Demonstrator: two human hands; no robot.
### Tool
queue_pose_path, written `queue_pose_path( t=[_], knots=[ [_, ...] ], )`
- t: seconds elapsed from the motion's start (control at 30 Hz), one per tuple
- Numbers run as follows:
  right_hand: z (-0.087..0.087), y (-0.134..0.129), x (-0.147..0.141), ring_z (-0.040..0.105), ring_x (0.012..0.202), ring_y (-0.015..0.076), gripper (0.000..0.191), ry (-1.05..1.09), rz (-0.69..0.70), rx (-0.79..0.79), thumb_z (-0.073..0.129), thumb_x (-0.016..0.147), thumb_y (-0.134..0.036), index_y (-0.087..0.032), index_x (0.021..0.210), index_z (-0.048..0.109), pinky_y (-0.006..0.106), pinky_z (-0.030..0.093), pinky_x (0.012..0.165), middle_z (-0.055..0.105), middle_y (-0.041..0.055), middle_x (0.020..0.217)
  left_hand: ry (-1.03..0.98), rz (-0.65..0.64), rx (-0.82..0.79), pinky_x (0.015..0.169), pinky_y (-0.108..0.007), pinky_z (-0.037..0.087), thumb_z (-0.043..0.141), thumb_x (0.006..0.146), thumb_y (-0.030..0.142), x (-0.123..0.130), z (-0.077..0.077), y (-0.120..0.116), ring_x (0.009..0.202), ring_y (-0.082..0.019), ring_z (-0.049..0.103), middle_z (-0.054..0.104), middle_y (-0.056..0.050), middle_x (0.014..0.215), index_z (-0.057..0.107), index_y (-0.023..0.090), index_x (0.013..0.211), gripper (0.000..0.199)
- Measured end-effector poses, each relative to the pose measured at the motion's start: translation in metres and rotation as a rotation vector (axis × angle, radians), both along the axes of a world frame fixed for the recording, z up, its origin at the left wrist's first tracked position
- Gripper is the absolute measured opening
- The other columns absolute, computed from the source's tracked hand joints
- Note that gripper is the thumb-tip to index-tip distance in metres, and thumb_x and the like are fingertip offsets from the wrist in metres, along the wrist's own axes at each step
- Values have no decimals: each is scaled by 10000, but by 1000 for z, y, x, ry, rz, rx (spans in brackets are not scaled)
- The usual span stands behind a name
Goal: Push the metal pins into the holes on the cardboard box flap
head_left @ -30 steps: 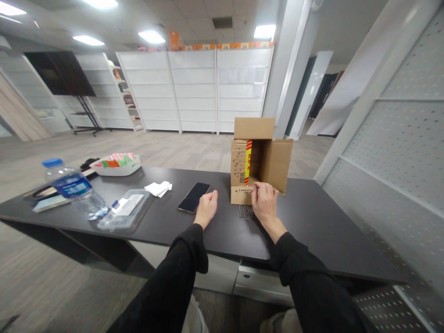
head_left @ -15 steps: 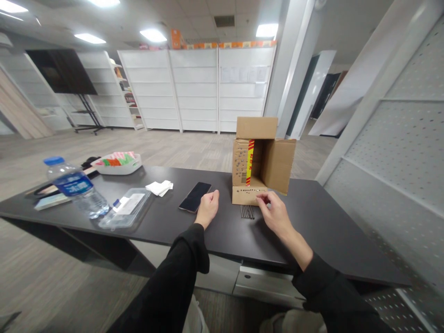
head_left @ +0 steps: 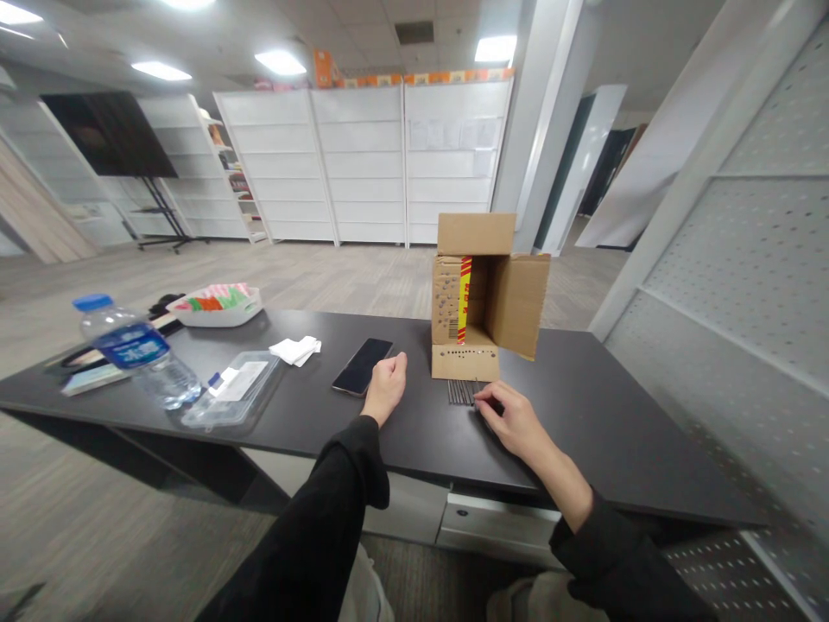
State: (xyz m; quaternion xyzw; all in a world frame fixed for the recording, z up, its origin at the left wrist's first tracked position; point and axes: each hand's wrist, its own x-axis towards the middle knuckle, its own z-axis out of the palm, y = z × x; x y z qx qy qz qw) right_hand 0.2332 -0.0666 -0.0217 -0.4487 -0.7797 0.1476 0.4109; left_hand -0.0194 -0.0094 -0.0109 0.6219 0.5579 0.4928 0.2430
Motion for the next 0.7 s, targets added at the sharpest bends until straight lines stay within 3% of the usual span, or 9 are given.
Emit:
queue_pose_path(
  t=[0.7],
  knots=[
    [-6, 5, 0, 622, 849, 211, 131, -82, -2, -55, 529, 853, -174, -193, 890, 653, 346, 485, 773, 668, 68, 888, -7, 7, -29, 539, -280, 173, 361, 900, 513, 1, 3, -2, 544, -93, 227, 210, 50, 556, 202, 220, 582, 461]
  ],
)
